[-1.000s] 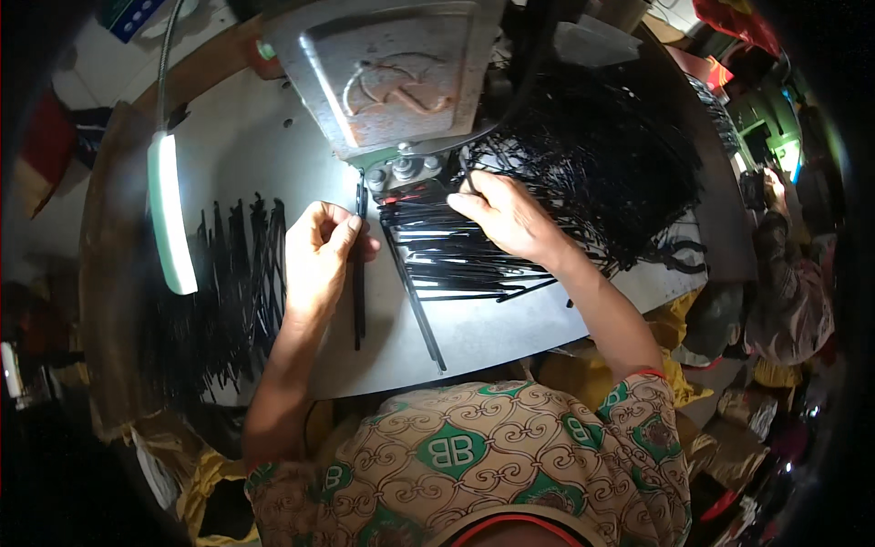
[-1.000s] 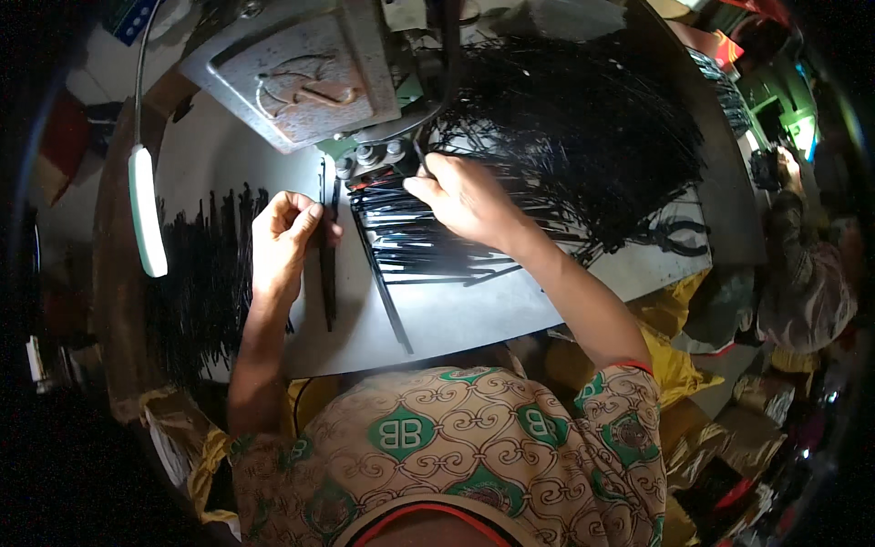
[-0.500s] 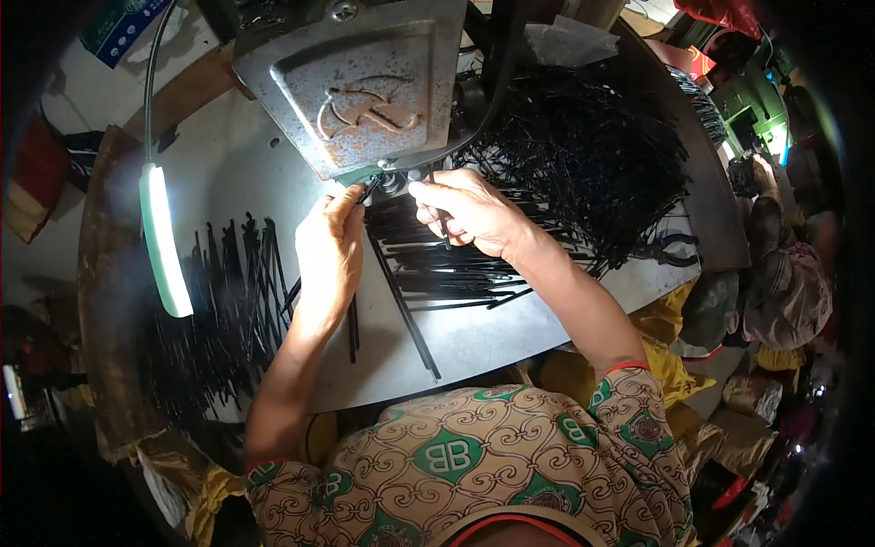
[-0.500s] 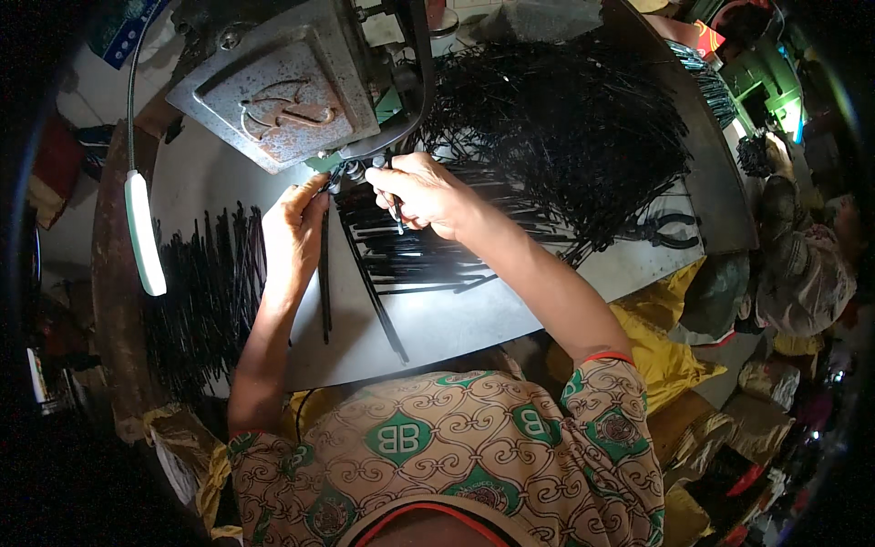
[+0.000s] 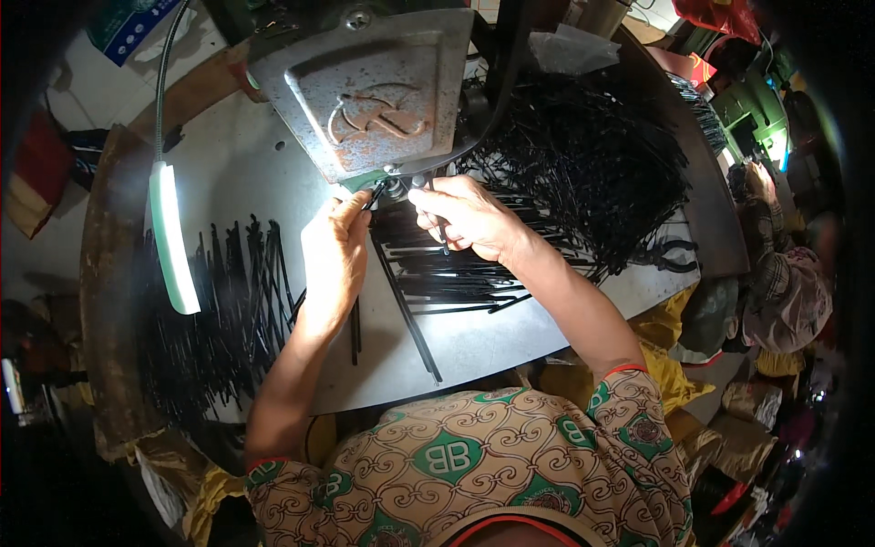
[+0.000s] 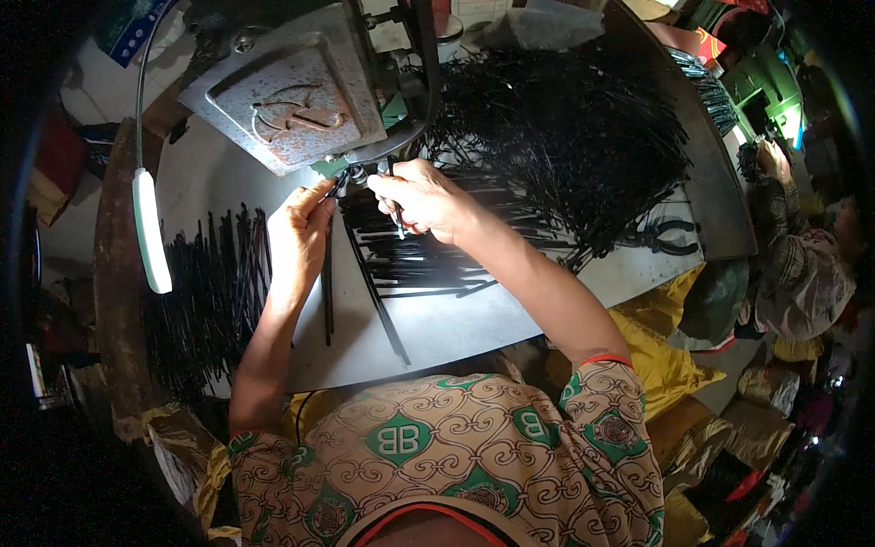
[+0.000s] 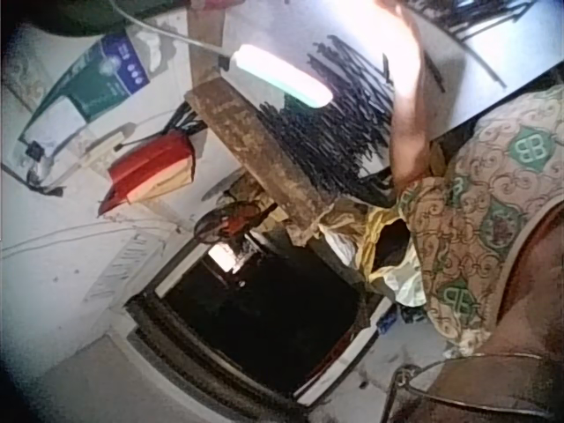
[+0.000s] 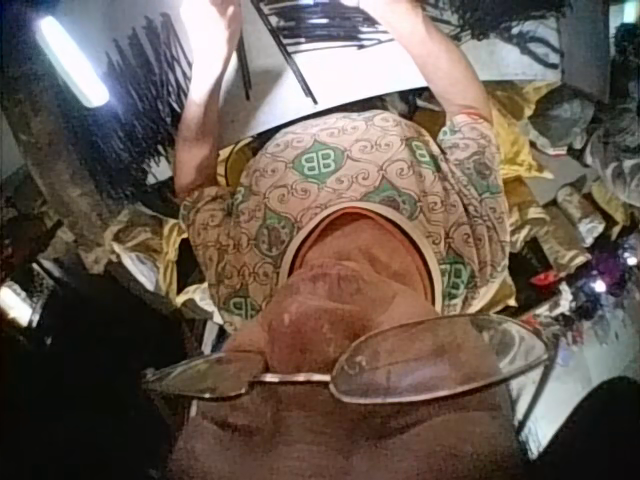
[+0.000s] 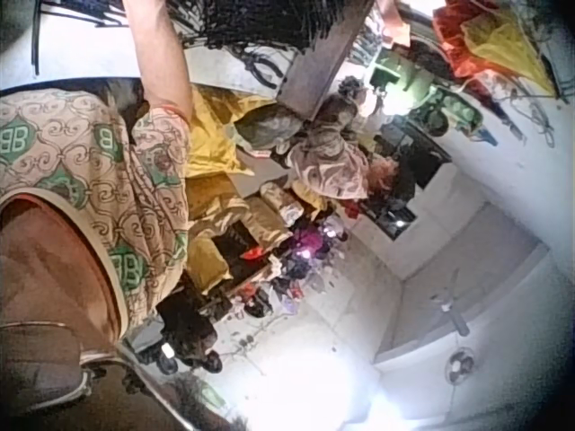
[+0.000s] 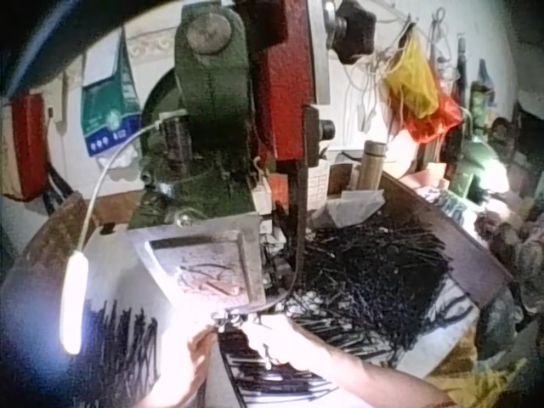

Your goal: Manually assemble thin black rods or components using a small machine at a workbench.

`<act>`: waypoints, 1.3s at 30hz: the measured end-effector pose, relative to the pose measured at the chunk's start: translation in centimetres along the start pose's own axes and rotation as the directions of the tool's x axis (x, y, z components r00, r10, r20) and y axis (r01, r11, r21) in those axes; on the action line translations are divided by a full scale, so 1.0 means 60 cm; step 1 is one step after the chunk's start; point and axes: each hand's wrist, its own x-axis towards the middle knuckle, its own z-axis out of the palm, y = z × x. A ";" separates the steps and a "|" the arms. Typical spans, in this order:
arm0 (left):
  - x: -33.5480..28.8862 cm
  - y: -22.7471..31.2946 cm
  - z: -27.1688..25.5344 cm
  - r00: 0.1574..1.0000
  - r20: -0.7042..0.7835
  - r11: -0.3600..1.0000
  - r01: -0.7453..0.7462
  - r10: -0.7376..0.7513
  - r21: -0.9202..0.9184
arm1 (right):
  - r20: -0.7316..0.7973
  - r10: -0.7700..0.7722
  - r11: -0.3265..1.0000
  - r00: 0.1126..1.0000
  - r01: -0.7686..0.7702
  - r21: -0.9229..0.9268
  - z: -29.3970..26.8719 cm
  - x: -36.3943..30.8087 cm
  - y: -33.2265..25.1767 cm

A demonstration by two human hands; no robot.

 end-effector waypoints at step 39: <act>0.015 -0.001 0.014 0.705 0.545 -0.031 0.599 -0.455 -0.800 | -0.193 -0.223 0.888 0.956 0.281 0.365 -0.030 0.025 0.005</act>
